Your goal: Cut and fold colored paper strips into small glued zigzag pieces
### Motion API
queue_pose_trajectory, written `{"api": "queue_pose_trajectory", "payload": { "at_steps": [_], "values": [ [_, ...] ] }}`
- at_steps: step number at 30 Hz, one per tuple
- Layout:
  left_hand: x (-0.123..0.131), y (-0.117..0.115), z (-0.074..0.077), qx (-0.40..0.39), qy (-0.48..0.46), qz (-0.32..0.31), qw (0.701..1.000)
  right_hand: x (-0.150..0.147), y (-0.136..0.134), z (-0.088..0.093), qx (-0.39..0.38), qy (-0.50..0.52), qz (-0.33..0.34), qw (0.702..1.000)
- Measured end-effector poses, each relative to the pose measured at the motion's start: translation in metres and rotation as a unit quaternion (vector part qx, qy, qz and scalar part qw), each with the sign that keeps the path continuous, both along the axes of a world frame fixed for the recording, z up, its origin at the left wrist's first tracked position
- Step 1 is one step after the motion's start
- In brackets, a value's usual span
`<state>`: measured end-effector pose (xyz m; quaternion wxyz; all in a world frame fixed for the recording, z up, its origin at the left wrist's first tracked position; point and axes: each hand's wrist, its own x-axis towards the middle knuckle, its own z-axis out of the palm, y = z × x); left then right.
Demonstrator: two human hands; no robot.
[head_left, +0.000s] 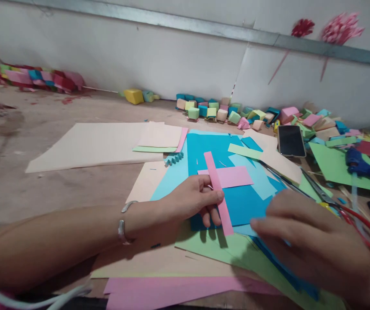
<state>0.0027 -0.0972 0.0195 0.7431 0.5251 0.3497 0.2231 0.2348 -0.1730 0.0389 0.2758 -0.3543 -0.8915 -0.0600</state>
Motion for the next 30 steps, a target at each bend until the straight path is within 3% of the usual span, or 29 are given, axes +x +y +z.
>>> {"api": "queue_pose_trajectory", "payload": {
  "at_steps": [4, 11, 18, 25, 30],
  "values": [
    [-0.002, -0.005, 0.000, -0.027, 0.023, -0.024, 0.999, -0.023, 0.037, -0.001, 0.060, 0.059, 0.030, 0.996],
    [-0.003, -0.008, 0.002, -0.085, 0.014, -0.049, 0.995, -0.025, 0.035, -0.010, 0.129, 0.007, 0.152, 0.980],
    [-0.002, -0.010, 0.004, -0.076, 0.036, -0.075, 0.994, -0.023, 0.036, -0.004, 0.102, -0.014, 0.193, 0.976],
    [0.000, -0.013, -0.004, -0.084, -0.038, -0.058, 0.994, -0.022, 0.038, -0.015, 0.076, 0.002, 0.185, 0.980],
    [-0.001, -0.013, -0.002, -0.100, -0.060, -0.075, 0.990, -0.023, 0.039, -0.019, 0.011, 0.065, 0.174, 0.983]
  ]
}}
